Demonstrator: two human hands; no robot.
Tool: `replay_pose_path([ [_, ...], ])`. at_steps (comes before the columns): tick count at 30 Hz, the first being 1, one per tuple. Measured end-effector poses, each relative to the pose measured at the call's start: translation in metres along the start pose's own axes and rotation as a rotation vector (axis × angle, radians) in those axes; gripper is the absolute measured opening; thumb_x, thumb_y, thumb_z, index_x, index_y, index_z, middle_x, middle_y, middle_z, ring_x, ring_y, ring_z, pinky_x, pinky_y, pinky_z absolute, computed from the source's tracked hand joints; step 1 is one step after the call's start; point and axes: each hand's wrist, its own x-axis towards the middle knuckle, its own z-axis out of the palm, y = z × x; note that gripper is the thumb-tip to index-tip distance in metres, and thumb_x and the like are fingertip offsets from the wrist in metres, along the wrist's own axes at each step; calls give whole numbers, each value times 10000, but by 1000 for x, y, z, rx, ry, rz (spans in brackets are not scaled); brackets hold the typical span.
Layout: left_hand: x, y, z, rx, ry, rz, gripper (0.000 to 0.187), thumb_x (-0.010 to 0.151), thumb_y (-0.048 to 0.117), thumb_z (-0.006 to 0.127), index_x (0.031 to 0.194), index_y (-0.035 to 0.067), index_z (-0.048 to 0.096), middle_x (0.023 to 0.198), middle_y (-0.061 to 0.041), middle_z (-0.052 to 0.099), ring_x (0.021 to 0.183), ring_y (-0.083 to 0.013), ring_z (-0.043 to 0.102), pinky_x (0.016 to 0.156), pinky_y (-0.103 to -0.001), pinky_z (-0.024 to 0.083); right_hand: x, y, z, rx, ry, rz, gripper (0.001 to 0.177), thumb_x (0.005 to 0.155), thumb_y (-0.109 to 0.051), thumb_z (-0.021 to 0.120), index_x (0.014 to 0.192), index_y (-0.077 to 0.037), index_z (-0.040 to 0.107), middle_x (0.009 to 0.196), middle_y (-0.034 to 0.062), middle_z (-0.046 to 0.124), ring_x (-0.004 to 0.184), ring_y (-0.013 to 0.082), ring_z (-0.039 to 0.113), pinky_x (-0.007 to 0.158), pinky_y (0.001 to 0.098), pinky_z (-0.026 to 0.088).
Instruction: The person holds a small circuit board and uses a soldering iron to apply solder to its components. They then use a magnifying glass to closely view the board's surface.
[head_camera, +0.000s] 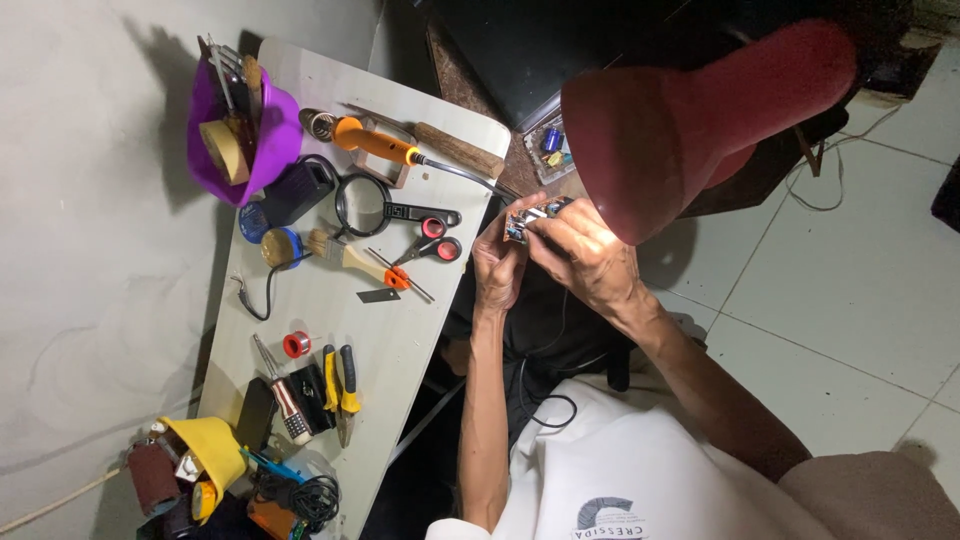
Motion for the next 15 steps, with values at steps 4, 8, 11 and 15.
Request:
replay_pose_path([
  [4, 0, 0, 2, -9, 3, -2, 437, 918, 23, 725, 1345, 48, 639, 1363, -315, 598, 1352, -442, 517, 1130, -537, 452, 1, -2, 0, 29, 17, 4, 53, 897, -21, 782, 885, -17, 731, 713, 86, 630, 674, 232, 635, 656, 314, 542],
  [8, 0, 2, 2, 5, -1, -1, 432, 921, 31, 722, 1345, 50, 640, 1358, -315, 601, 1347, -441, 521, 1128, -540, 455, -1, 0, 3, 28, 17, -3, 55, 890, -26, 786, 875, -25, 733, 707, 80, 631, 665, 223, 639, 653, 309, 543],
  [11, 1, 3, 3, 10, -4, -4, 425, 925, 40, 721, 1342, 48, 639, 1358, -317, 600, 1345, -439, 524, 1129, -544, 456, -1, -1, 2, 36, 22, 3, 55, 897, -21, 779, 874, -19, 729, 705, 87, 625, 664, 232, 641, 651, 311, 544],
  [15, 1, 3, 3, 21, -7, 3, 428, 928, 54, 720, 1347, 40, 634, 1355, -313, 604, 1340, -430, 530, 1122, -536, 463, 1, -3, 1, 31, 11, 16, 79, 889, -19, 788, 848, -16, 720, 691, 87, 619, 647, 225, 641, 638, 306, 540],
])
